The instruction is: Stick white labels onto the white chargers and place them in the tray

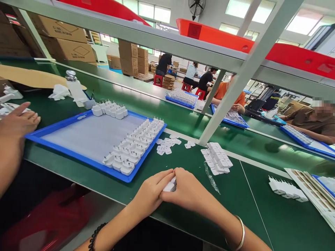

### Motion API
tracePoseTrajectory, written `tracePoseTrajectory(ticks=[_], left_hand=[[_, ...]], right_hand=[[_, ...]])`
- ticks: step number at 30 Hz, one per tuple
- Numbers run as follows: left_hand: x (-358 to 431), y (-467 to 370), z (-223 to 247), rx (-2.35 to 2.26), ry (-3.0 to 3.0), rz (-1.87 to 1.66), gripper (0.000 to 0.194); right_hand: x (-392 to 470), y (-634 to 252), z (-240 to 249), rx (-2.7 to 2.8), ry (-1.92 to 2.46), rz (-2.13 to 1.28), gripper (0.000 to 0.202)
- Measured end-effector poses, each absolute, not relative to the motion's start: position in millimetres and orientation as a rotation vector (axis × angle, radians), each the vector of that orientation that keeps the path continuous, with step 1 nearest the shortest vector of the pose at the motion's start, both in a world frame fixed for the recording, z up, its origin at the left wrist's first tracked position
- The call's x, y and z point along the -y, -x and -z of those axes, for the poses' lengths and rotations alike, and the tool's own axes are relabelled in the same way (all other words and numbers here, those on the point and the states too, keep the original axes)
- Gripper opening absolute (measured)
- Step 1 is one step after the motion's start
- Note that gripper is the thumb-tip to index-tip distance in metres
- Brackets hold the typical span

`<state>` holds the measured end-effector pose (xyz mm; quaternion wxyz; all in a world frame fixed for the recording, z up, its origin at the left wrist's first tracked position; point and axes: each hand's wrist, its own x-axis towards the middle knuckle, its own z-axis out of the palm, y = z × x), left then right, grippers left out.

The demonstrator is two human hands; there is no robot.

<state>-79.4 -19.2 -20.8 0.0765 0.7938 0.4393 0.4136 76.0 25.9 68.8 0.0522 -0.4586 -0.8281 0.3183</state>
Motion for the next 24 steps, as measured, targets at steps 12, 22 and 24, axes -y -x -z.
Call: tracePoseTrajectory(ticks=[12,22,24], left_hand=[[23,98,17,-1.222,-1.180,-1.455,0.039],[23,98,16,-1.210,-1.164,-1.397,0.040],[24,97,14,-1.208,-1.209,-1.398,0.038]], right_hand=[[-195,-94,-9,2.135,1.788,-0.630,0.032],[-152,-119,-2,2.084,1.590,-0.732,0.020],[-135,-123,-6,2.027,1.525,-0.818,0.023]])
